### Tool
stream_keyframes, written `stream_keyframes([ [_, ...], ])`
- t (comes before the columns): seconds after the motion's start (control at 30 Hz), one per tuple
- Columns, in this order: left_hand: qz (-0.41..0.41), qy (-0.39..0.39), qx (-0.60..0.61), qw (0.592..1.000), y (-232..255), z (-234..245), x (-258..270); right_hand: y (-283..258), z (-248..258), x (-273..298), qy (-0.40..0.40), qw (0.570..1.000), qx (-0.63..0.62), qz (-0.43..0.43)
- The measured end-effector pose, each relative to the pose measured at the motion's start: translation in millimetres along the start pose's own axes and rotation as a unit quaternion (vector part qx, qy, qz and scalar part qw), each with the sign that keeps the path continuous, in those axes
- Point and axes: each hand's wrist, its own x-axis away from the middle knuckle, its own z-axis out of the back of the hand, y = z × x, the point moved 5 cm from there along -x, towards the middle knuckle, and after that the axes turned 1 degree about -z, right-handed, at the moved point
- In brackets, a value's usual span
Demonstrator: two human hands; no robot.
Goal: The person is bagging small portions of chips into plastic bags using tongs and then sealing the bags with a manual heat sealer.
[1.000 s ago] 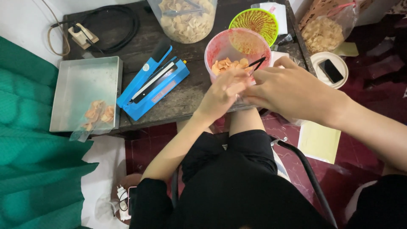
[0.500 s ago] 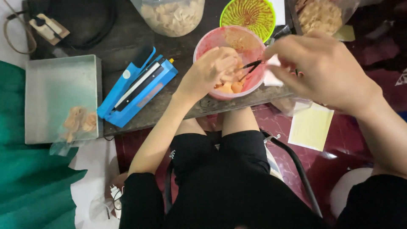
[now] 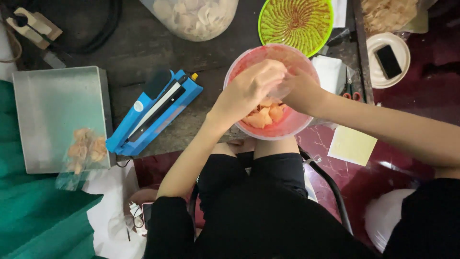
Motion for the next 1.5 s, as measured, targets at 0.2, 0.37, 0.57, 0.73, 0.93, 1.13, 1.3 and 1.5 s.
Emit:
stream_keyframes([
  [0.2, -0.079, 0.092, 0.221, 0.968, -34, -14, 4, 0, -13, -14, -0.033, 0.999, -0.024, 0.009],
  [0.37, -0.171, 0.142, 0.162, 0.962, -19, -1, 7, -1, -22, -15, -0.058, 0.998, -0.037, 0.011],
  [0.57, -0.216, 0.187, 0.079, 0.955, -10, -15, 14, 45, -101, 18, -0.085, 0.995, -0.051, 0.009],
  [0.73, -0.212, 0.199, 0.079, 0.954, -6, -33, 19, 31, -122, 36, -0.104, 0.993, -0.054, 0.006],
  [0.93, -0.205, 0.223, 0.066, 0.951, -6, -31, 26, 17, -136, 38, -0.123, 0.99, -0.063, 0.004],
  [1.13, -0.211, 0.237, 0.079, 0.945, -8, -28, 25, 5, -72, 11, -0.148, 0.987, -0.065, -0.001],
  [1.3, -0.209, 0.24, 0.085, 0.944, -12, -26, 24, -9, -11, -14, -0.164, 0.984, -0.064, -0.007],
  [1.5, -0.206, 0.23, 0.085, 0.947, -7, -19, 24, -9, 2, -17, -0.182, 0.981, -0.069, -0.012],
])
